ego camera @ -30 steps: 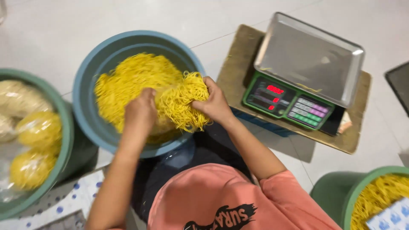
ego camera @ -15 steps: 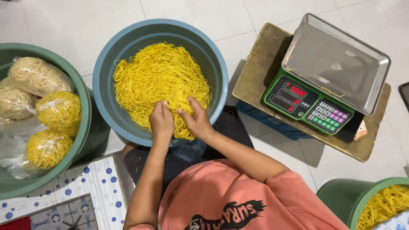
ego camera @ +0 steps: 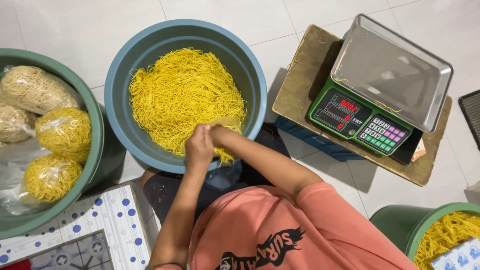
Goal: The person is portioning yellow noodles from a large blue basin into individual plastic bags, weighing each bag on a digital scale to ensure accuracy, and then tying the bags closed.
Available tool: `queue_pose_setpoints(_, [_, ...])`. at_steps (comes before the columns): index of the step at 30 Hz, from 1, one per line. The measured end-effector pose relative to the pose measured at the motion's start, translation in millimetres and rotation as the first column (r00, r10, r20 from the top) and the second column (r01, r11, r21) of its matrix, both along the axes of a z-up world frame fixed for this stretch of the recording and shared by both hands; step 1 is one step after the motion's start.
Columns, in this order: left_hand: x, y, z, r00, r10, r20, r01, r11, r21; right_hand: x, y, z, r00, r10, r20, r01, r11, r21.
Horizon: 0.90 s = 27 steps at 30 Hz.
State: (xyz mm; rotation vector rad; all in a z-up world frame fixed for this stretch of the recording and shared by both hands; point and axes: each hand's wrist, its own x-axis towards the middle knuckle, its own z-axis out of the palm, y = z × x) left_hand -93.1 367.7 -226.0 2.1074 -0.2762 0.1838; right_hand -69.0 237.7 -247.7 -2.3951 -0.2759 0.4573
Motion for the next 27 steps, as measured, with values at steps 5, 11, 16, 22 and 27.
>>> queue_pose_setpoints(5, [1,-7,-5,0.991,-0.046,-0.124,0.036,0.996,-0.081,20,-8,35,0.989,0.005,-0.15,-0.007,1.0,-0.011])
queue_pose_setpoints(11, [5,-5,20,0.952,0.003,-0.307,-0.076,0.971,-0.226,20,-18,61,0.936,-0.019,-0.351,0.017,1.0,-0.009])
queue_pose_setpoints(16, [16,3,6,0.901,-0.072,-0.427,-0.116,0.91,-0.398,23,-28,-8,0.909,0.039,-0.415,0.028,0.988,0.153])
queue_pose_setpoints(22, [16,6,-4,0.857,-0.094,-0.507,-0.246,0.79,-0.562,-36,-35,80,0.961,-0.191,0.202,0.101,0.916,0.387])
queue_pose_setpoints(27, [16,5,-2,0.834,-0.106,-0.541,-0.272,0.775,-0.571,-75,-23,73,0.891,-0.382,0.246,0.305,0.904,0.299])
